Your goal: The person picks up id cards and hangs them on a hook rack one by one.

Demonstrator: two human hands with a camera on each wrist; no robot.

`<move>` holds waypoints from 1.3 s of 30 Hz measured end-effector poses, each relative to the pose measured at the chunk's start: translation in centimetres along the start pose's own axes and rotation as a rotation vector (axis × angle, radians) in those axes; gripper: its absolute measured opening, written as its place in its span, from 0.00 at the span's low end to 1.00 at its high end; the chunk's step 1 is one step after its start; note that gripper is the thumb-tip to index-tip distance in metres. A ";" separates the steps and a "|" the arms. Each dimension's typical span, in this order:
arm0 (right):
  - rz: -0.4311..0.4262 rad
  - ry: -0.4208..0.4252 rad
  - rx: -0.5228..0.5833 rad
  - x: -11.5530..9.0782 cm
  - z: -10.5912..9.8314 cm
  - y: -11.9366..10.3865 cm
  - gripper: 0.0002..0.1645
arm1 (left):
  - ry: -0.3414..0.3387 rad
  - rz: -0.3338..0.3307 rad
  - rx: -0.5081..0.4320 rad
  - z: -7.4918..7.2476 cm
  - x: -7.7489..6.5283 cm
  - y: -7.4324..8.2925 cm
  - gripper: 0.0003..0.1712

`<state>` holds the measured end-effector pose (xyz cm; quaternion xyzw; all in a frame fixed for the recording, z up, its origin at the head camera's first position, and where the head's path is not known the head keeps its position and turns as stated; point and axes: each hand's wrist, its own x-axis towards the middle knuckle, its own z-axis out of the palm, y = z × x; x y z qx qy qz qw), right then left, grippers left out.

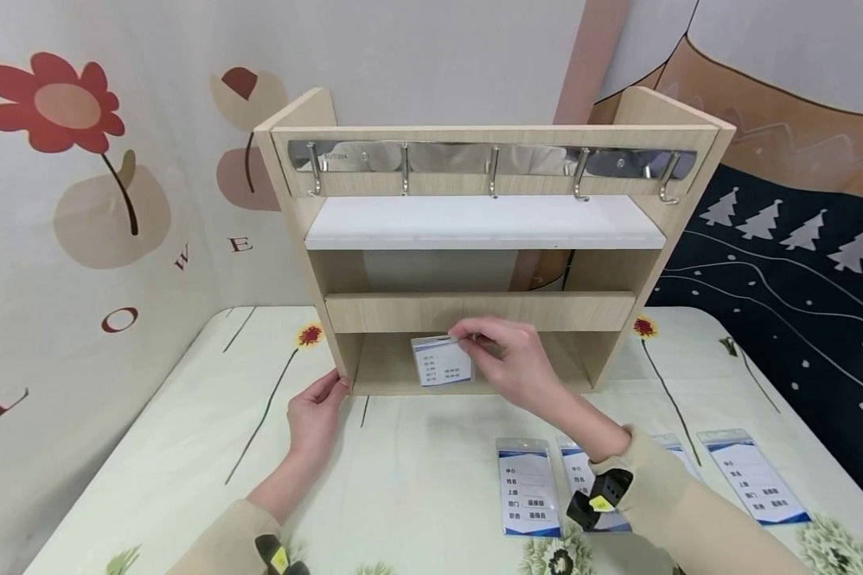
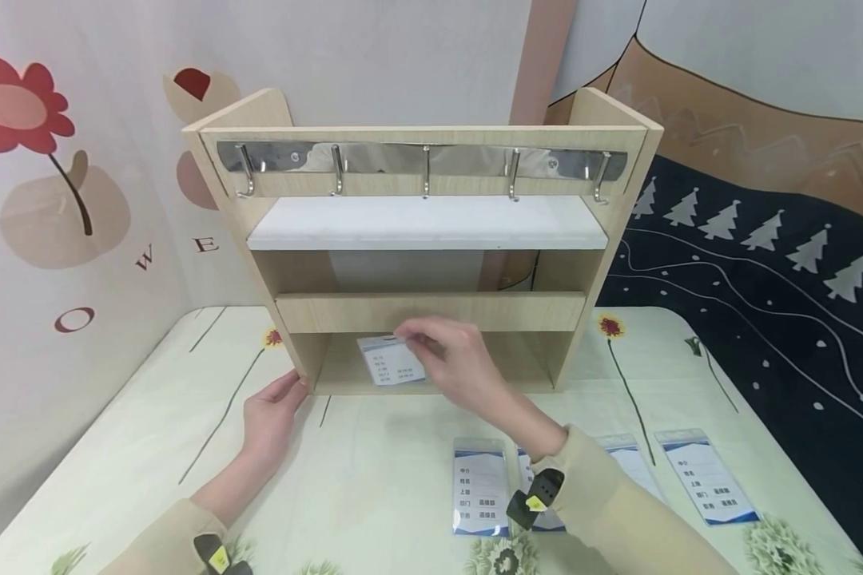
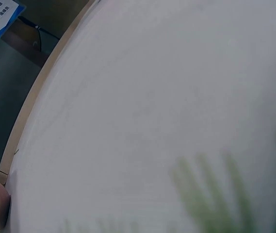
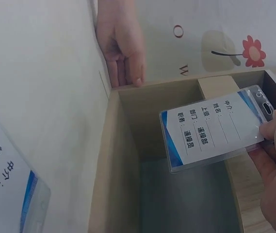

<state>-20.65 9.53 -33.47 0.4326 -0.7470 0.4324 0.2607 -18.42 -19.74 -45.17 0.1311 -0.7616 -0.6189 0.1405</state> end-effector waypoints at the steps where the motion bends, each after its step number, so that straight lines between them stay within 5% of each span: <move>1: -0.002 0.002 0.000 0.1 0.0 0.0 0.16 | 0.000 0.000 0.002 0.0 0.0 0.0 0.20; 17: 0.037 0.040 0.002 1.7 -0.6 0.1 0.15 | -0.001 -0.010 -0.003 0.0 -0.1 0.3 0.20; 39: -0.047 0.153 0.009 4.7 0.1 -0.7 0.13 | -0.005 0.000 -0.013 0.0 -0.1 0.1 0.20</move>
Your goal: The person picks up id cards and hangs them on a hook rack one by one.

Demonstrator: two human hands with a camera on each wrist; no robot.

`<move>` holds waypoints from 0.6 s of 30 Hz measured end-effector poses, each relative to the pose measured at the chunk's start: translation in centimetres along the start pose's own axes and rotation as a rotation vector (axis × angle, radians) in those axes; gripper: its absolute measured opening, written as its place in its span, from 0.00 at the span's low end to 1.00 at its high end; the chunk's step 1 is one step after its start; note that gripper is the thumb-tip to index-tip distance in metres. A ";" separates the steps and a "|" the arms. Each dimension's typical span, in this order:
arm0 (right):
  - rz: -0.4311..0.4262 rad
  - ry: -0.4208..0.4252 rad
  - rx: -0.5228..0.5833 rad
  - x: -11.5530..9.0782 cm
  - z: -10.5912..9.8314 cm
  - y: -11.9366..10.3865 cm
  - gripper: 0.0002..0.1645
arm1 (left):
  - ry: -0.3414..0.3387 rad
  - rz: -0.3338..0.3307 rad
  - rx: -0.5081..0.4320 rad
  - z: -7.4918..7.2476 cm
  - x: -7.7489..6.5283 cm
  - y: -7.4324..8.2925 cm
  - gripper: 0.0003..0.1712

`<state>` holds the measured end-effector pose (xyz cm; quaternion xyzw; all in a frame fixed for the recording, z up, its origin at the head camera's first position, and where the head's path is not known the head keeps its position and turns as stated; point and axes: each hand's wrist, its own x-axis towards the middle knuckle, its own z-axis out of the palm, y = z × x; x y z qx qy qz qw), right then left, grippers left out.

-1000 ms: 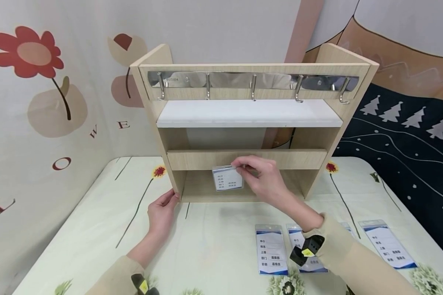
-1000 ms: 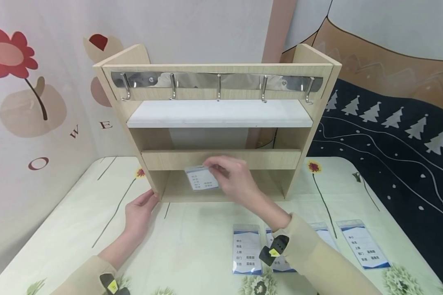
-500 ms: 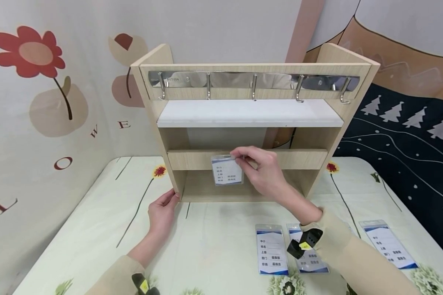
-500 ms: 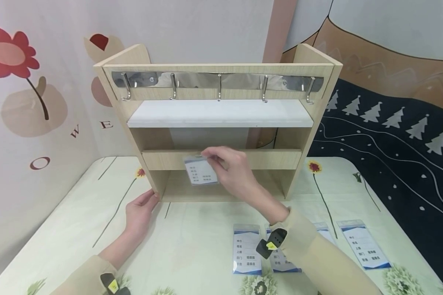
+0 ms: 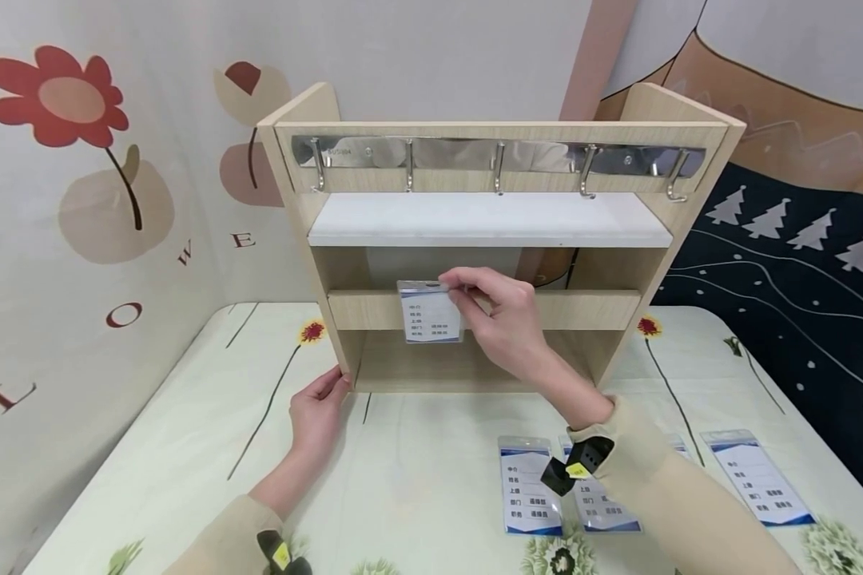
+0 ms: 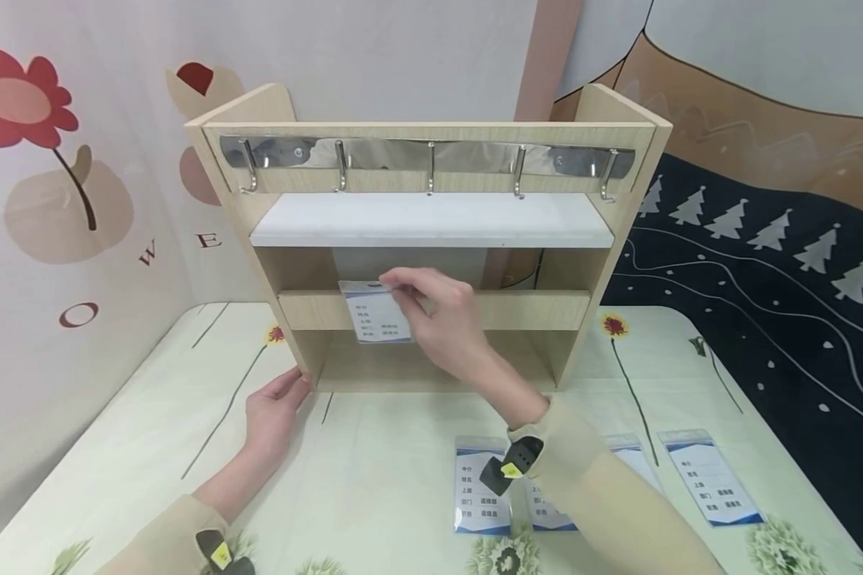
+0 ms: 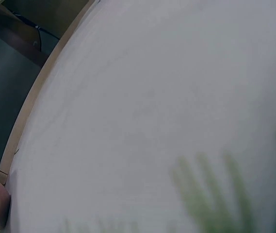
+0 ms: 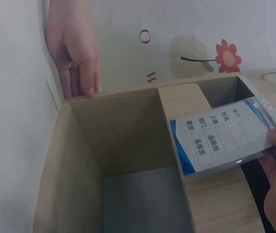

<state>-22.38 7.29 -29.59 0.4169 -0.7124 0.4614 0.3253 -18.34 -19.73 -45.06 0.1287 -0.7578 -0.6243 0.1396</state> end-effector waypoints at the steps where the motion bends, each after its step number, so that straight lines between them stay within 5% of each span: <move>1: -0.004 0.006 0.007 0.1 0.1 -0.1 0.13 | 0.001 0.001 0.000 0.0 0.0 0.0 0.20; 18: -0.059 0.091 0.046 2.4 1.5 -1.4 0.12 | 0.010 0.004 0.010 0.1 0.0 0.1 0.19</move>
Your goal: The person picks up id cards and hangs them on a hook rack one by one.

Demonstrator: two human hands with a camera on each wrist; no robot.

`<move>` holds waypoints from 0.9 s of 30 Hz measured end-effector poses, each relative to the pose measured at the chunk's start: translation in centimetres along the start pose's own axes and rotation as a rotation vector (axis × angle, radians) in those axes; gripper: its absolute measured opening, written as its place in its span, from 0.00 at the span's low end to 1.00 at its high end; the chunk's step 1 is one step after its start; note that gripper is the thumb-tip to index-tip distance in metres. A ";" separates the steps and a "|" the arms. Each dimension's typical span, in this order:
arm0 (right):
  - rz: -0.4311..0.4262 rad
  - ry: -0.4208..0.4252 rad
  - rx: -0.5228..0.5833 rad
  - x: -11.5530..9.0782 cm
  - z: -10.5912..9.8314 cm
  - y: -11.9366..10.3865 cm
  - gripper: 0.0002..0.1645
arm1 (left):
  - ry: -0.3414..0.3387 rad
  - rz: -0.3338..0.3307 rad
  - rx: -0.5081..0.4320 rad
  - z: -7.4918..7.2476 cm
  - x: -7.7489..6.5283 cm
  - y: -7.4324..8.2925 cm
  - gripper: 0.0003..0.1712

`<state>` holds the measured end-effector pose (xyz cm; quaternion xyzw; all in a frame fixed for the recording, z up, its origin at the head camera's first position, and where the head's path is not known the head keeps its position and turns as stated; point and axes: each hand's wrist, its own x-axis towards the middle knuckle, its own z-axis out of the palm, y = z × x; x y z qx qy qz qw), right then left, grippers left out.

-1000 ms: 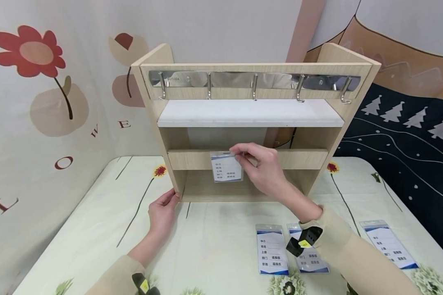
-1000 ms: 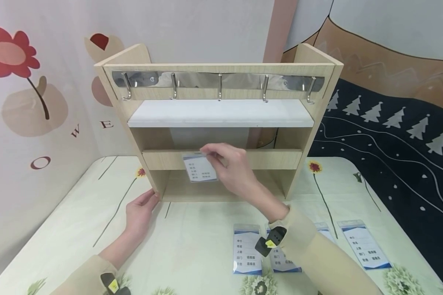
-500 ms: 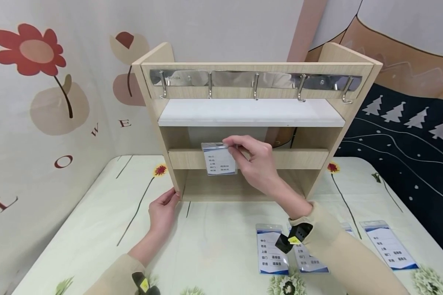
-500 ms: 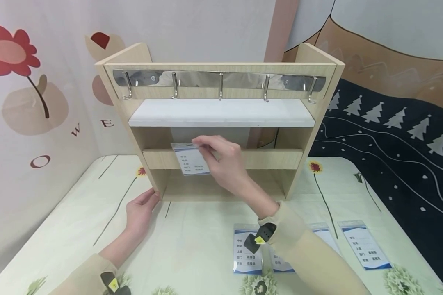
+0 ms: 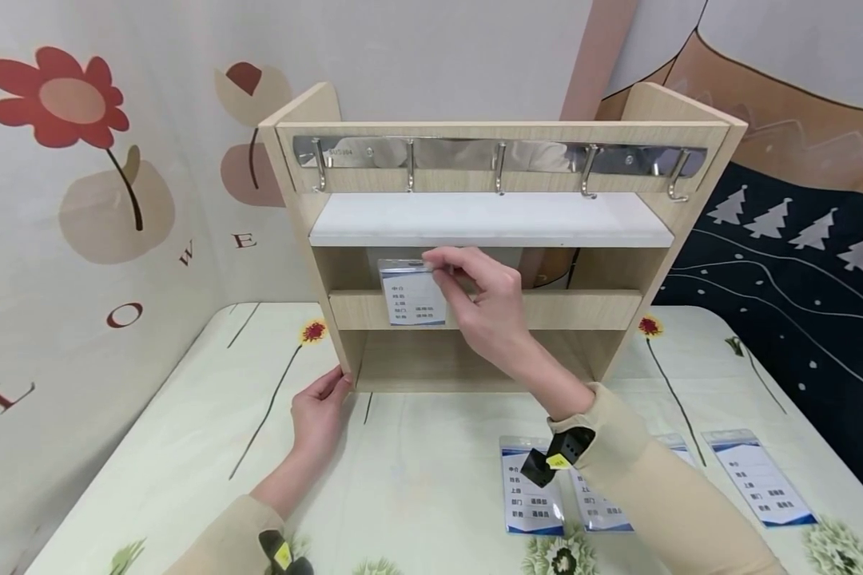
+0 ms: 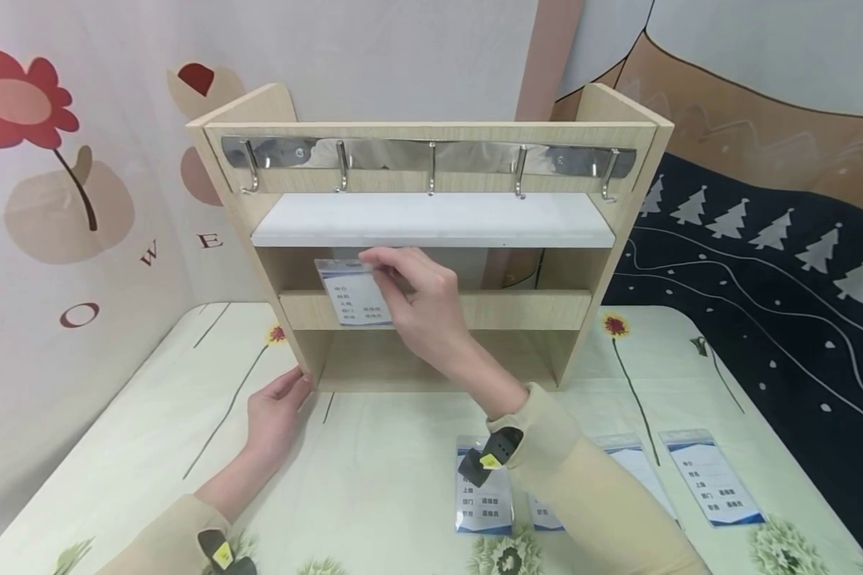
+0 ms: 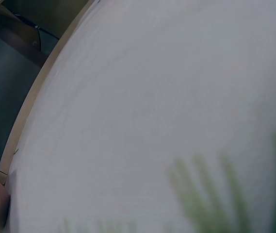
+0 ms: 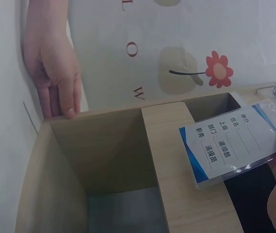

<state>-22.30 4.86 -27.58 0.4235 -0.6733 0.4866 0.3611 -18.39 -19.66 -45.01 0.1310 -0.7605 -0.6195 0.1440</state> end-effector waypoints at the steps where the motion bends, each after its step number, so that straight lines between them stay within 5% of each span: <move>1: -0.003 0.009 0.008 0.1 0.2 0.0 0.11 | 0.001 -0.002 -0.001 0.0 0.0 0.0 0.19; 12: -0.055 0.079 0.048 1.9 2.1 -0.5 0.10 | 0.002 -0.046 0.024 -0.2 -0.3 0.1 0.20; 27: -0.084 0.144 0.027 3.2 2.2 -0.3 0.10 | 0.009 -0.037 0.029 0.1 -0.3 0.3 0.20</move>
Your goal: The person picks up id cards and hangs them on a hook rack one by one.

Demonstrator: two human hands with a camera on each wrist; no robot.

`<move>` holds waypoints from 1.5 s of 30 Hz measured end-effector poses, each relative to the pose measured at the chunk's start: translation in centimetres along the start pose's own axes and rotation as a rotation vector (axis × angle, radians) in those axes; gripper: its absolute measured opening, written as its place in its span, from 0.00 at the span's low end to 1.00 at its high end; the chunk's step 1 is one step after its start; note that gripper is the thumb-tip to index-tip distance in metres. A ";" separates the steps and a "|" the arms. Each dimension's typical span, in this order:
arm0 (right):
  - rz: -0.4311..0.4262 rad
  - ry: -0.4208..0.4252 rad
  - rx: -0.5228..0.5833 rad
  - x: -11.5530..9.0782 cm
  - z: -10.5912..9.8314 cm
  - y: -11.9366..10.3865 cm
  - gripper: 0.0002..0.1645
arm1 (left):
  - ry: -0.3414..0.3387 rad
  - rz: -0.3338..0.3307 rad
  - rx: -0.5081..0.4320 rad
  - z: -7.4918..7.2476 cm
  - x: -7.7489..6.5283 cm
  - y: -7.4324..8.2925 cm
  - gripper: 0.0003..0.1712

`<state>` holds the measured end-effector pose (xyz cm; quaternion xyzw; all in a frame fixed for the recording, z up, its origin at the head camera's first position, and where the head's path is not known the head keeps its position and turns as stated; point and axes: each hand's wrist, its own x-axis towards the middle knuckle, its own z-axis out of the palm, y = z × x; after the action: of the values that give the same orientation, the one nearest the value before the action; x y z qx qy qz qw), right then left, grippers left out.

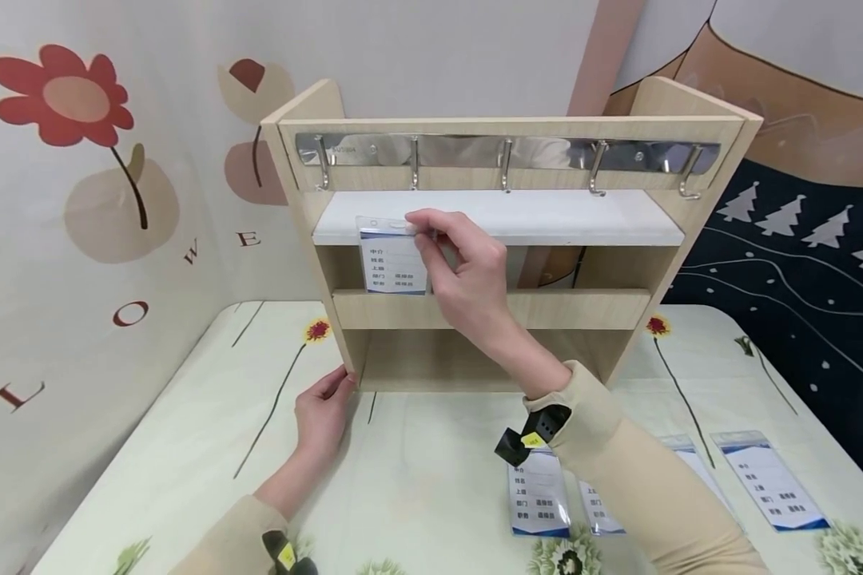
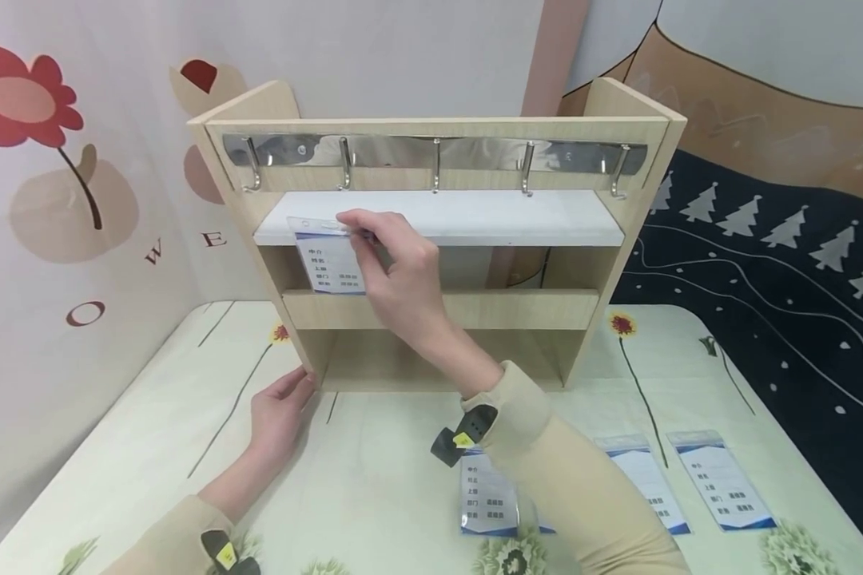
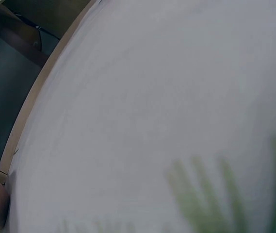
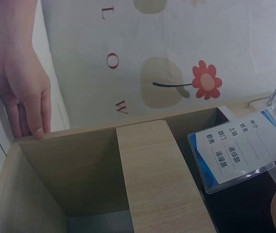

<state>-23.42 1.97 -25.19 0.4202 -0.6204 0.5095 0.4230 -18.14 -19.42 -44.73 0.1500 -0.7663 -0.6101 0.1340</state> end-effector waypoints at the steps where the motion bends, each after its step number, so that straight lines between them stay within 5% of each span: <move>1: -0.002 0.001 -0.001 0.1 0.1 0.0 0.10 | 0.002 -0.001 -0.001 0.0 0.0 0.0 0.20; 25: -0.111 -0.039 0.044 2.4 2.5 -0.7 0.10 | 0.016 -0.014 -0.016 0.0 0.0 0.1 0.19; 45: -0.102 -0.104 0.059 3.2 4.5 -1.1 0.12 | 0.032 -0.007 -0.015 0.2 0.1 -0.1 0.18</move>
<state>-23.71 -2.96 -22.34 0.4896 -0.6041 0.4827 0.4030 -18.27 -19.33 -44.91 0.1614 -0.7589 -0.6140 0.1452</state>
